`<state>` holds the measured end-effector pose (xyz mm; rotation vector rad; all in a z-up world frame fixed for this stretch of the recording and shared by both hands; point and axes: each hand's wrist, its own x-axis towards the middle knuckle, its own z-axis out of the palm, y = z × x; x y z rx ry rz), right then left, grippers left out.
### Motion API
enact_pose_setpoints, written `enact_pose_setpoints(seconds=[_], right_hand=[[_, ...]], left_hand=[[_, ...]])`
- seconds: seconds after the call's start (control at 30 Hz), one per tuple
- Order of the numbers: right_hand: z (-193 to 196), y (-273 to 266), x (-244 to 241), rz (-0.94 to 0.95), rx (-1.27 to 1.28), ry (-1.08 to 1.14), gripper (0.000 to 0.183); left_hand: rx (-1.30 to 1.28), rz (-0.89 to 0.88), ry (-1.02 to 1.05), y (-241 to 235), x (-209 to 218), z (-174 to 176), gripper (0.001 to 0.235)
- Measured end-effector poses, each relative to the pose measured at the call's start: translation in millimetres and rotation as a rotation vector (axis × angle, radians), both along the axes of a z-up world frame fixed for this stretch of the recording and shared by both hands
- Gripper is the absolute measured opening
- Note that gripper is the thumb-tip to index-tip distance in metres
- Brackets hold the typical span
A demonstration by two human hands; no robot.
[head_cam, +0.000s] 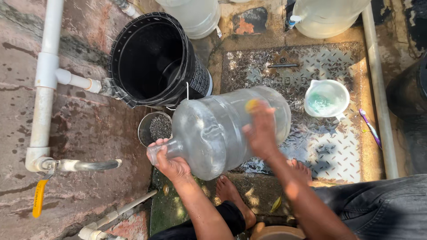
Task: The person scrubs the exterior of a large clear plastic water jug using a yellow sponge and soapy water. They rotate the jug to clean different sides and dip the sponge into a small pitcher of soapy water repeatedly.
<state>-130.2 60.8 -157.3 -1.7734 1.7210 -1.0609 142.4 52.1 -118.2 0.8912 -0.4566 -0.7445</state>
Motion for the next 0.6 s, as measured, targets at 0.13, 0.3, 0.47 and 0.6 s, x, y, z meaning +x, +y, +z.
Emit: enact_pose_setpoints(seconds=[0.13, 0.3, 0.47, 0.6], right_hand=[[16, 21, 55, 0.417, -0.142, 0.154, 0.086], [-50, -28, -52, -0.163, -0.119, 0.568, 0.045], [-112, -25, -123, -0.523, 0.308, -0.384, 0.04], [-148, -26, -177, -0.67, -0.087, 0.255, 0.026]], left_hand=[[-0.004, -0.011, 0.097, 4, 8, -5, 0.035], [-0.021, -0.014, 0.099, 12, 12, -7, 0.036], [-0.09, -0.072, 0.073, 2, -14, 21, 0.038], [-0.101, -0.237, -0.327, -14, -52, 59, 0.045]])
